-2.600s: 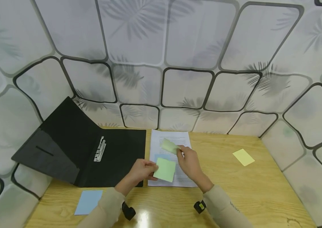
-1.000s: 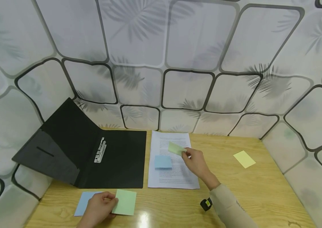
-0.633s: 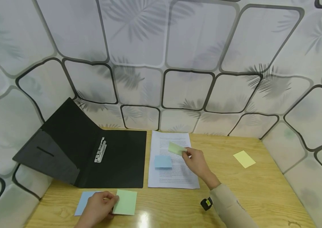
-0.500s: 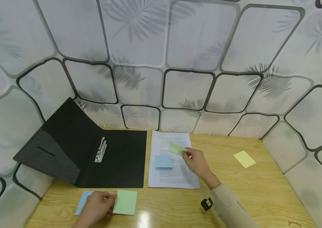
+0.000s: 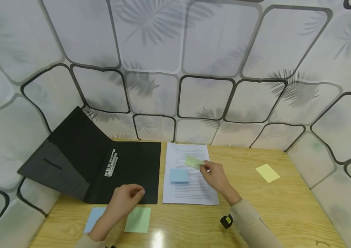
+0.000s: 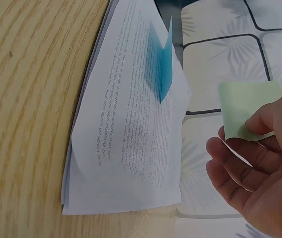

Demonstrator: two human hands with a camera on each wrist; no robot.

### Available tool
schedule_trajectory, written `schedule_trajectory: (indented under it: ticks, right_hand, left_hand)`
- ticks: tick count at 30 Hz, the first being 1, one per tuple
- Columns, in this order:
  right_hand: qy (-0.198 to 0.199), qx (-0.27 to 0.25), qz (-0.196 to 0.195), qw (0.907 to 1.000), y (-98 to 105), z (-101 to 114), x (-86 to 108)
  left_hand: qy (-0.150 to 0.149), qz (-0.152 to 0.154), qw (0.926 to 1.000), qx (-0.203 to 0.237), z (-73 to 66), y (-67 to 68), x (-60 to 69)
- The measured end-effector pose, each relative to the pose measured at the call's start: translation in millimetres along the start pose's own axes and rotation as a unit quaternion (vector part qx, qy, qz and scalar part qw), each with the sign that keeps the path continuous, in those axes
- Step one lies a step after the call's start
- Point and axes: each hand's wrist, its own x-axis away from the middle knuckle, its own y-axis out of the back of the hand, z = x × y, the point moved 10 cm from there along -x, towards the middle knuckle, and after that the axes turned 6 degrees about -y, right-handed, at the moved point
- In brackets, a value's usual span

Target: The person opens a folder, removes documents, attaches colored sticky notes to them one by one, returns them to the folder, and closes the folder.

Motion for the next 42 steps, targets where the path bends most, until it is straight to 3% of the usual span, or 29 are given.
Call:
schedule_trajectory:
  ticks: [5,9,16,24,30,34,38,41,42]
  right_hand:
    - [0.01,-0.01,0.004,0.9999,-1.2,2.8,1.6]
    - [0.014,-0.01,0.015,0.9997,-4.0,4.7,2.6]
    - [0.051,-0.001,0.028,0.9983,-5.4,12.7,7.0]
    - [0.076,0.002,0.049,0.9959,-3.3,13.8,11.5]
    - [0.043,-0.024,0.055,0.9973,7.1,-2.3,10.3]
    - [0.022,-0.055,0.109,0.9923,1.0,-9.7,9.4]
    - [0.028,-0.06,0.176,0.9821,-12.0,-11.0,11.2]
    - [0.036,-0.045,0.186,0.9809,-15.8,-12.4,11.2]
    - [0.039,-0.036,0.18,0.9822,-15.3,-12.9,11.2]
  left_hand:
    - [-0.093,-0.022,0.9954,0.006,-24.1,-24.2,-42.9]
    - [-0.133,-0.02,0.9909,0.014,-43.1,-44.6,-69.7]
    - [-0.177,-0.003,0.9841,0.011,-70.8,-72.3,-94.6]
    - [-0.235,-0.027,0.9715,-0.008,-86.5,-84.0,-98.5]
    - [-0.271,-0.027,0.9615,-0.036,-92.6,-90.5,-90.1]
    - [-0.297,-0.024,0.953,-0.052,-97.1,-95.9,-85.3]
    - [-0.321,-0.02,0.945,-0.062,-100.7,-102.7,-81.2]
    - [-0.34,-0.006,0.934,-0.108,-104.0,-112.0,-77.5]
    - [-0.338,0.014,0.9335,-0.12,-103.8,-116.8,-77.1]
